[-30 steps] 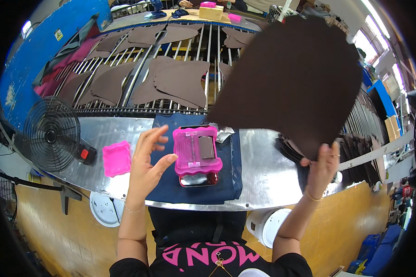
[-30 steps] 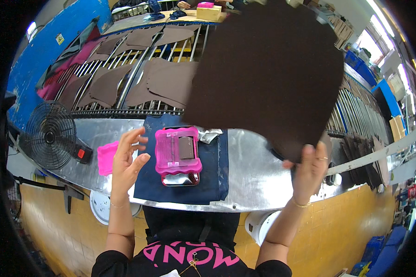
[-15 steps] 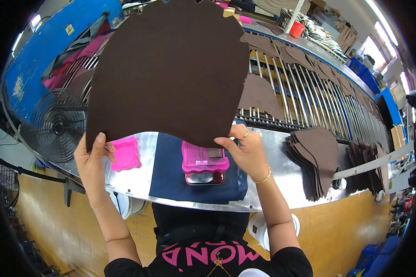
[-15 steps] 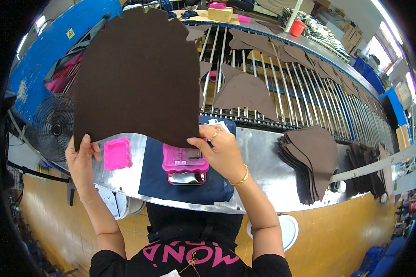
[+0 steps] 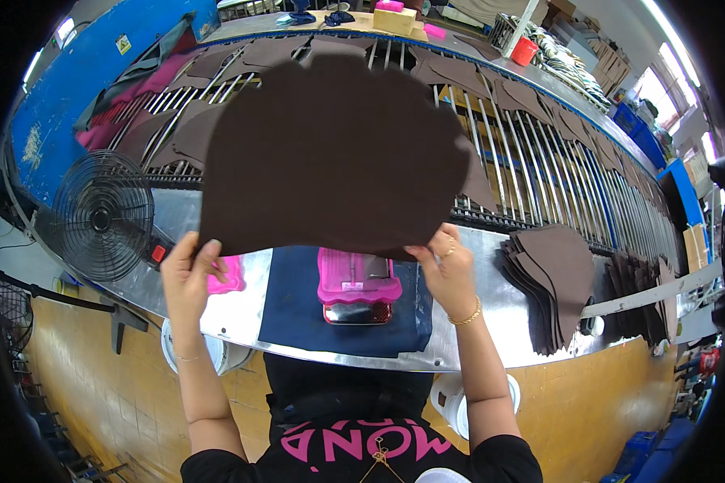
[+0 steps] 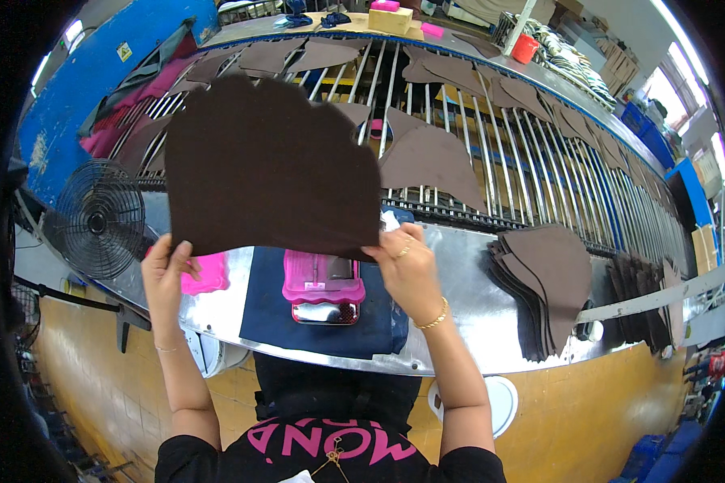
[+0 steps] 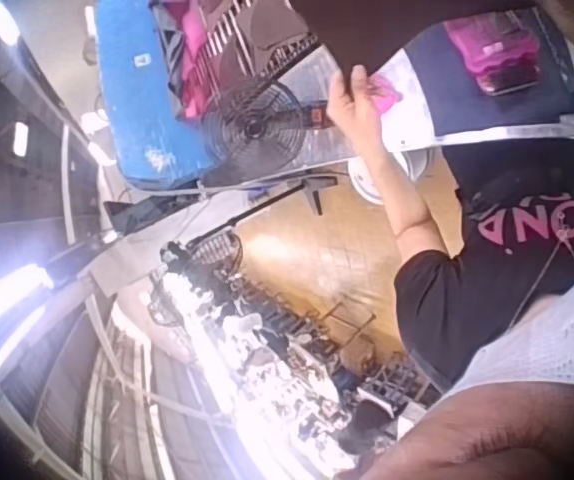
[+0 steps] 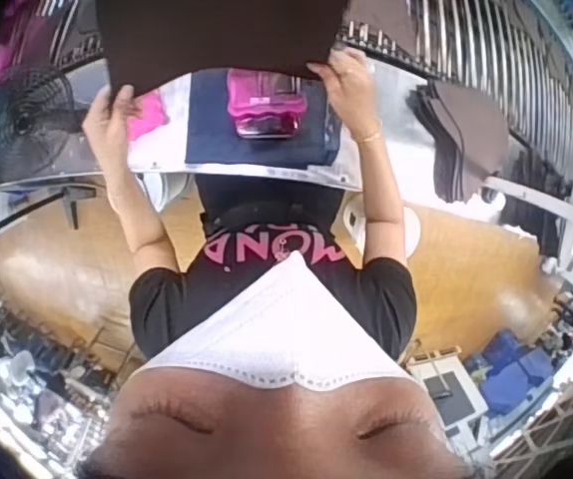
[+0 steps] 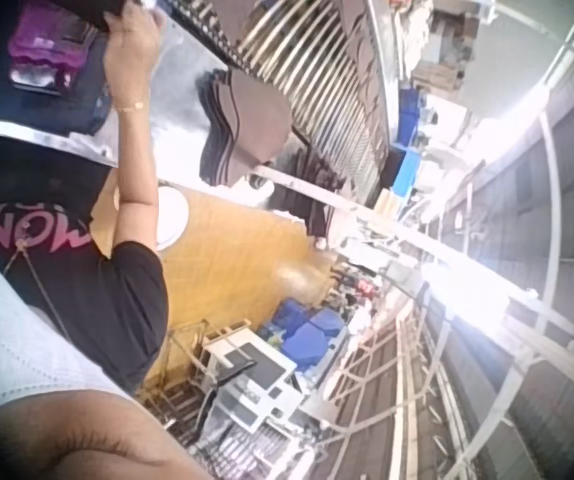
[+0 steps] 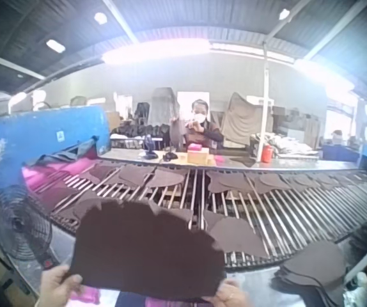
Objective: The person repeatedly picks up brown fabric pieces from a stack on the table and places them onto a moving conveyor belt. The person handles the pieces one at a time, maintaining a steady rhythm as the belt carries them away.
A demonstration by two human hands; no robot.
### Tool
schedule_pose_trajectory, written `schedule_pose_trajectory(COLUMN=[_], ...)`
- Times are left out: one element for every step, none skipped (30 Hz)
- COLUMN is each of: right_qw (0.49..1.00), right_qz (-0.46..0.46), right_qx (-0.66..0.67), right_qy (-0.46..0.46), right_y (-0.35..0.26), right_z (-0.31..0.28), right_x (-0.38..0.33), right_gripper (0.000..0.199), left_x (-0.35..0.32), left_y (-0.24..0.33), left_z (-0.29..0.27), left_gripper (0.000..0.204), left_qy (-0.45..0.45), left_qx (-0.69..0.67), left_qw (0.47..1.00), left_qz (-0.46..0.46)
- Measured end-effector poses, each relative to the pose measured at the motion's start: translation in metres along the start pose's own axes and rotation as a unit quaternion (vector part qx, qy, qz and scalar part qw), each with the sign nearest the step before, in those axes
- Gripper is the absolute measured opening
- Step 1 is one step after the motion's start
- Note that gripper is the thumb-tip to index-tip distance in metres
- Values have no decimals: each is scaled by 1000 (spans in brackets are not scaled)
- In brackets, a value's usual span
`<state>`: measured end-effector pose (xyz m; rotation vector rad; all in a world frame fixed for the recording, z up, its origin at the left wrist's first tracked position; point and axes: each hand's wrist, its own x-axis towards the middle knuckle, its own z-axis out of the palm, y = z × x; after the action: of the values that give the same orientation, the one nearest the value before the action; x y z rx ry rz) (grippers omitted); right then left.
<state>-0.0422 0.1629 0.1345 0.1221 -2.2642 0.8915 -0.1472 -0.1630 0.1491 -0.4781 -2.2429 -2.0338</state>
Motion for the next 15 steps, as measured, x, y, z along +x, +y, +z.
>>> schedule_pose_trajectory(right_qw=[1000,999,998,996,993,990,987,983,979,978,975,972,969,966,963], right_qz=[21,42,62,84,105,129,150,170,192,202,205,221,234,247,259], right_qx=[-10,-21,-31,-41,-51,-62,-62,-64,-67,-58,-79,-80,-80,-64,-47], right_qy=[3,5,7,2,-3,-7,-11,-15,-17,-3,-12,-3,4,32,60], right_y=[5,10,15,22,31,37,39,39,40,41,45,47,49,52,54], right_z=[-6,-12,-17,-22,-25,-31,-38,-45,-52,-57,-65,-76,-86,-96,-106], right_x=[-6,-13,-21,-32,-46,-58,-67,-75,-83,-88,-93,-97,-100,-103,-105], right_gripper=[7,6,5,4,4,4,5,6,8,8,8,7,7,7,8], left_x=[-2,-2,-4,-4,-3,-1,0,1,3,3,5,9,11,13,13], left_y=[-2,0,0,-1,-2,1,2,3,3,7,8,11,13,18,24], left_z=[7,14,21,30,38,45,51,58,66,73,81,89,96,103,111], left_gripper=[10,8,7,6,4,5,6,7,8,10,10,10,10,10,9], left_qy=[-20,-56,-69,-83,-98,-117,-125,-133,-143,-145,-157,-172,-183,-200,-215], left_qx=[4,14,41,67,93,141,165,188,209,221,226,229,233,245,257], left_qw=[1000,998,997,994,991,983,976,967,956,953,945,937,928,920,912], left_qz=[-14,-27,-18,-8,3,26,67,108,151,150,174,200,225,231,237])
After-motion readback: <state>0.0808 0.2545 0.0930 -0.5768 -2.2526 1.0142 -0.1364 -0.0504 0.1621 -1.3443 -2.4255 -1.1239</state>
